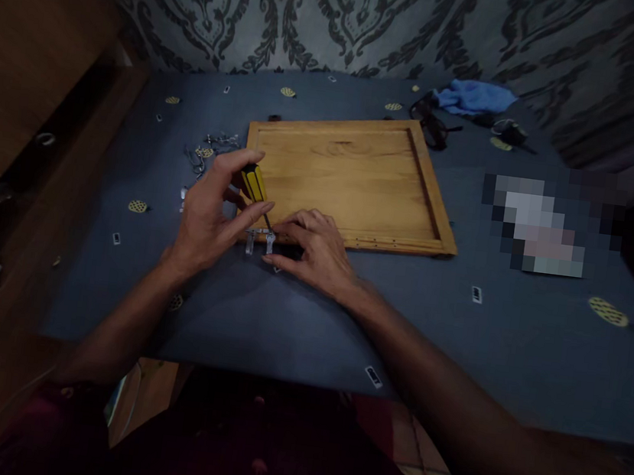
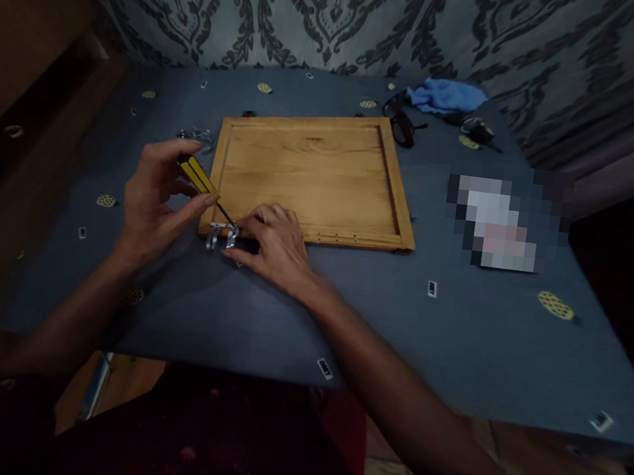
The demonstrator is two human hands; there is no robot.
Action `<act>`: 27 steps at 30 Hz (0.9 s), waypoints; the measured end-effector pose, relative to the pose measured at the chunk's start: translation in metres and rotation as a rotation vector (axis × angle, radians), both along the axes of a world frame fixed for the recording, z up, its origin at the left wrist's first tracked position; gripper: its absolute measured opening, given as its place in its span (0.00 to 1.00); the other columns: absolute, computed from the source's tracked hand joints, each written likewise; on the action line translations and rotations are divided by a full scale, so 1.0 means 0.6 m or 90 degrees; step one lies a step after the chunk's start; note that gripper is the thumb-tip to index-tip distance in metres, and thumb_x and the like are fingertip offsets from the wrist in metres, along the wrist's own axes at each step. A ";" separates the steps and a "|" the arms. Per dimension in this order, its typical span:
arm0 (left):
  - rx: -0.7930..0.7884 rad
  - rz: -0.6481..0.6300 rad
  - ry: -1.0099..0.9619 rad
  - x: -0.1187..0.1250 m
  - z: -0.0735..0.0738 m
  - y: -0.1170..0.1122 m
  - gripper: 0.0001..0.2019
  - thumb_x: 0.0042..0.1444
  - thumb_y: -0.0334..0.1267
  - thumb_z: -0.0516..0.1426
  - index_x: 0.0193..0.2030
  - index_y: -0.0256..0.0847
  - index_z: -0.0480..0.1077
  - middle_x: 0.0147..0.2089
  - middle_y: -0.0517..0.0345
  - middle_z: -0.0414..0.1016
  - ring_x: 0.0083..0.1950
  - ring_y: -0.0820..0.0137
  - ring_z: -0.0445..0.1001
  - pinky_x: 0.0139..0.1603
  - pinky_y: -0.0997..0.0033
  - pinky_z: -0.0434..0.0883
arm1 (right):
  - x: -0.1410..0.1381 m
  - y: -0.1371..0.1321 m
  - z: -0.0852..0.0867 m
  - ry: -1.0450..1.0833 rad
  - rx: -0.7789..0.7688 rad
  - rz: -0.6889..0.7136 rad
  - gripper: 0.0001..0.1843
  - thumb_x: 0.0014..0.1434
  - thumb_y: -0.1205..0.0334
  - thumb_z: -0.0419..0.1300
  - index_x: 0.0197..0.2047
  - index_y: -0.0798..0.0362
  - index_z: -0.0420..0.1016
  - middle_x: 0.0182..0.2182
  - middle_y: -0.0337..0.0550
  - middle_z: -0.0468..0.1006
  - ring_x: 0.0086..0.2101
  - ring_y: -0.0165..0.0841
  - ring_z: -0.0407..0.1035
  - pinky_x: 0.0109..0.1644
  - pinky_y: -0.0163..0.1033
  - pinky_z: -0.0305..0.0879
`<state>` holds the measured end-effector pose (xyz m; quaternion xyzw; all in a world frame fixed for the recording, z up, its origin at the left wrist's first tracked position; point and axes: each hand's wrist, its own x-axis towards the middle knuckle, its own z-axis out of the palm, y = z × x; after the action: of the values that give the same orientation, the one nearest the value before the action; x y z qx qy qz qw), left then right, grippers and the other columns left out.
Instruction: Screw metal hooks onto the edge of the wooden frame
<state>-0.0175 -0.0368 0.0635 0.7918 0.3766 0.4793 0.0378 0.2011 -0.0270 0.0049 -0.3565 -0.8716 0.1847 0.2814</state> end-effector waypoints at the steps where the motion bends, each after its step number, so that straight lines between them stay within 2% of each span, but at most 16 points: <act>1: 0.008 0.008 -0.001 0.001 0.001 0.000 0.27 0.66 0.52 0.63 0.67 0.52 0.64 0.58 0.54 0.74 0.47 0.68 0.81 0.38 0.72 0.83 | 0.000 0.000 0.000 0.000 0.000 -0.001 0.29 0.62 0.35 0.66 0.53 0.50 0.83 0.47 0.49 0.80 0.47 0.46 0.70 0.51 0.49 0.62; 4: 0.012 0.019 -0.005 0.003 0.000 -0.002 0.23 0.68 0.49 0.62 0.66 0.51 0.65 0.58 0.55 0.75 0.45 0.70 0.81 0.39 0.72 0.82 | 0.000 0.000 -0.001 -0.001 -0.001 0.002 0.28 0.62 0.37 0.68 0.53 0.51 0.83 0.47 0.50 0.80 0.48 0.47 0.70 0.51 0.50 0.63; 8: -0.002 0.011 -0.013 0.000 -0.004 0.000 0.26 0.69 0.51 0.61 0.69 0.54 0.61 0.58 0.55 0.74 0.48 0.67 0.82 0.47 0.66 0.83 | 0.000 0.001 -0.001 0.005 -0.010 0.007 0.28 0.62 0.37 0.68 0.54 0.50 0.83 0.49 0.50 0.80 0.50 0.48 0.70 0.54 0.52 0.63; 17: -0.043 -0.005 -0.004 -0.005 -0.012 0.005 0.28 0.70 0.55 0.58 0.72 0.57 0.56 0.62 0.53 0.71 0.51 0.64 0.82 0.50 0.61 0.84 | -0.001 0.002 -0.002 -0.001 0.006 0.010 0.30 0.62 0.34 0.66 0.52 0.52 0.82 0.49 0.51 0.81 0.50 0.47 0.71 0.53 0.50 0.62; 19: -0.043 0.003 -0.003 -0.004 -0.013 0.005 0.29 0.69 0.55 0.58 0.72 0.56 0.56 0.60 0.53 0.71 0.50 0.65 0.82 0.49 0.61 0.84 | 0.000 0.001 -0.001 -0.004 -0.001 0.011 0.30 0.63 0.35 0.66 0.53 0.51 0.82 0.49 0.50 0.81 0.50 0.47 0.71 0.53 0.50 0.61; 23: -0.043 0.008 -0.027 0.000 -0.015 0.004 0.29 0.68 0.56 0.60 0.71 0.55 0.57 0.57 0.53 0.73 0.46 0.68 0.82 0.42 0.69 0.83 | 0.000 0.000 0.002 -0.004 -0.008 0.014 0.29 0.63 0.35 0.66 0.53 0.52 0.82 0.50 0.51 0.80 0.50 0.47 0.70 0.54 0.51 0.61; 27: -0.056 -0.013 -0.055 0.004 -0.012 0.002 0.28 0.69 0.54 0.60 0.71 0.55 0.57 0.54 0.53 0.75 0.47 0.67 0.82 0.42 0.69 0.84 | 0.000 -0.001 0.005 0.000 -0.010 0.012 0.28 0.62 0.37 0.68 0.53 0.52 0.82 0.49 0.50 0.81 0.50 0.47 0.71 0.54 0.51 0.62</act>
<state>-0.0154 -0.0354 0.0563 0.7721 0.3871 0.4952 0.0938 0.2009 -0.0275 0.0076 -0.3506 -0.8732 0.1939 0.2773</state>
